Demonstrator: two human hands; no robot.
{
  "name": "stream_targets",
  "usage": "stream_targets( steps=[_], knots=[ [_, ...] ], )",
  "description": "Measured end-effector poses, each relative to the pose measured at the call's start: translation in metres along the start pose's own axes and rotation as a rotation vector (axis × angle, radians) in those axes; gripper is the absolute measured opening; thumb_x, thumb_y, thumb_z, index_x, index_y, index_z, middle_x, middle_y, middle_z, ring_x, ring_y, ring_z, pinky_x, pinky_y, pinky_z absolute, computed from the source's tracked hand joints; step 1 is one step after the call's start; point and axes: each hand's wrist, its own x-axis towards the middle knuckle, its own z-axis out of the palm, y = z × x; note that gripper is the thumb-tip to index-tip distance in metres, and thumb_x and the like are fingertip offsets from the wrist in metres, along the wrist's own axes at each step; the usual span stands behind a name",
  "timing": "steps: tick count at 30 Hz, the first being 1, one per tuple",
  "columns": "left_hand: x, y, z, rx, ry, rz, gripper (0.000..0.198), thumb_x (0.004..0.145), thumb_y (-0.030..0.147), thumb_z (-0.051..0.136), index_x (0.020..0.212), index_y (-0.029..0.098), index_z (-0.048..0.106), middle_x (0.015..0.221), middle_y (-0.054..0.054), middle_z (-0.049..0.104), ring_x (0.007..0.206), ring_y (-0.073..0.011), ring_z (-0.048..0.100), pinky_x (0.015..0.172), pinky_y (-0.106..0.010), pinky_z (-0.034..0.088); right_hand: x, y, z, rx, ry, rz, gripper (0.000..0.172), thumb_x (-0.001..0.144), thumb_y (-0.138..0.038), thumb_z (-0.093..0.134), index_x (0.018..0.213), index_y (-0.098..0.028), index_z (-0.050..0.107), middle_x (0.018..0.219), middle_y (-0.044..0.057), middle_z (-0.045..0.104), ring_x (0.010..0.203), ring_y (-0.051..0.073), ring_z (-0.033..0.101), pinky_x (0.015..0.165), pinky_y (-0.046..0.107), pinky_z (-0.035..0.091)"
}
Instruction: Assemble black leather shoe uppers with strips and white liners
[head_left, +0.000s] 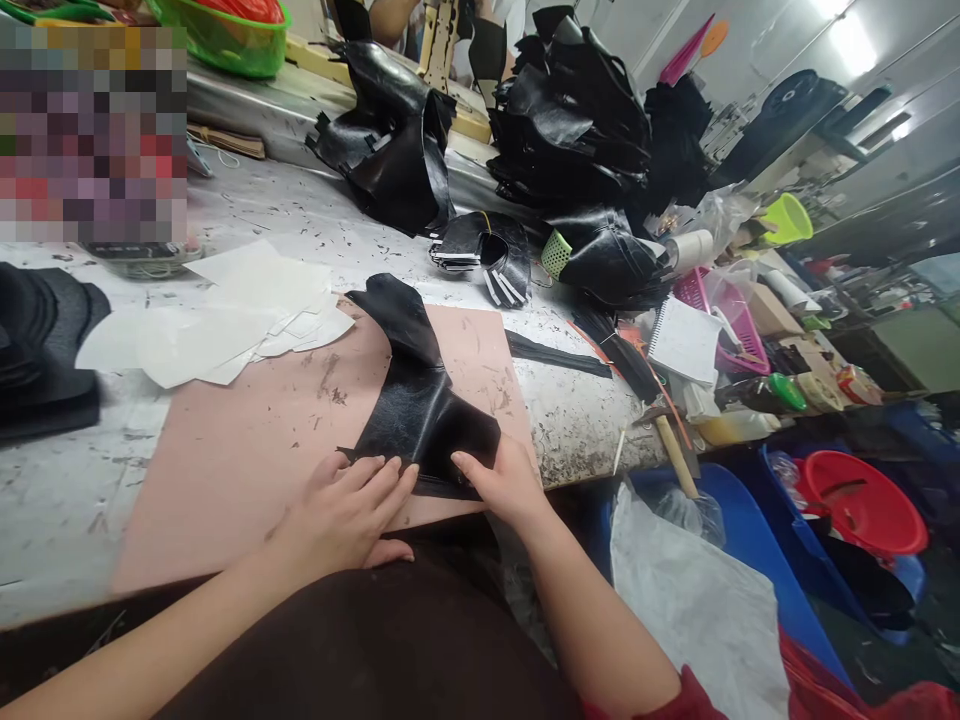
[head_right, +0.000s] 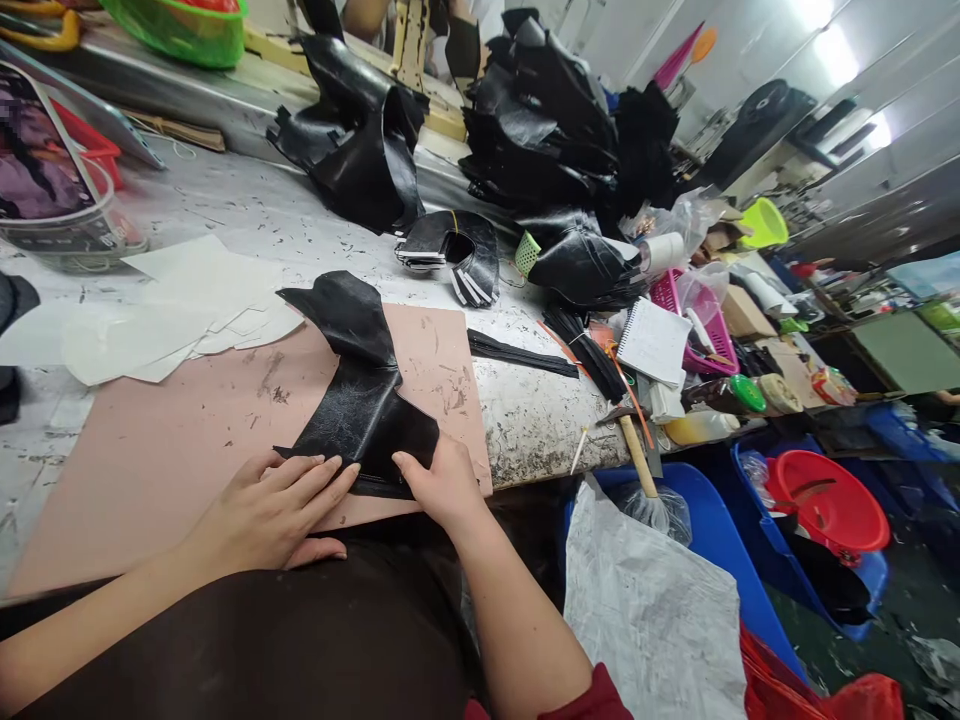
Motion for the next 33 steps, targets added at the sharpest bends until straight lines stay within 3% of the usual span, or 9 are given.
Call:
stream_targets(
  steps=[6, 16, 22, 27, 33],
  knots=[
    [0.009, 0.000, -0.003, 0.037, 0.012, 0.151, 0.046, 0.082, 0.049, 0.042, 0.099, 0.013, 0.065, 0.091, -0.011, 0.068, 0.082, -0.0224, 0.058, 0.075, -0.035, 0.037, -0.002, -0.004, -0.002, -0.065, 0.016, -0.006, 0.031, 0.070, -0.024, 0.060, 0.100, -0.018, 0.062, 0.096, 0.006, 0.068, 0.095, 0.025, 0.061, 0.081, 0.036, 0.049],
    [0.018, 0.006, 0.000, 0.035, -0.055, 0.216, 0.043, 0.083, 0.045, 0.042, 0.100, 0.012, 0.064, 0.087, -0.010, 0.066, 0.079, -0.0221, 0.056, 0.071, -0.035, 0.038, -0.005, 0.001, 0.003, -0.157, 0.068, -0.079, 0.031, 0.073, -0.025, 0.056, 0.103, -0.016, 0.060, 0.099, 0.010, 0.066, 0.095, 0.025, 0.061, 0.085, 0.037, 0.047],
    [0.022, 0.013, 0.004, 0.061, -0.060, 0.188, 0.042, 0.080, 0.044, 0.047, 0.102, 0.013, 0.062, 0.081, -0.008, 0.064, 0.070, -0.0202, 0.052, 0.067, -0.035, 0.034, -0.007, -0.002, 0.002, -0.246, 0.060, -0.046, 0.033, 0.074, -0.026, 0.055, 0.105, -0.017, 0.059, 0.098, 0.010, 0.066, 0.096, 0.026, 0.060, 0.083, 0.037, 0.047],
    [0.022, 0.018, 0.009, 0.032, -0.045, 0.185, 0.048, 0.076, 0.049, 0.050, 0.105, 0.012, 0.060, 0.090, -0.011, 0.064, 0.075, -0.0220, 0.052, 0.069, -0.036, 0.034, -0.008, -0.004, -0.002, -0.263, 0.044, 0.005, 0.037, 0.074, -0.030, 0.056, 0.108, -0.016, 0.058, 0.102, 0.011, 0.065, 0.098, 0.027, 0.059, 0.083, 0.037, 0.046],
    [0.034, 0.012, -0.009, -0.179, -0.165, 0.089, 0.032, 0.077, 0.039, 0.053, 0.096, 0.016, 0.062, 0.080, -0.007, 0.065, 0.068, -0.0196, 0.055, 0.067, -0.034, 0.037, -0.010, -0.007, -0.011, -0.115, -0.007, 0.063, 0.028, 0.071, -0.027, 0.057, 0.098, -0.019, 0.062, 0.089, 0.006, 0.067, 0.086, 0.024, 0.061, 0.077, 0.036, 0.048]
  ],
)
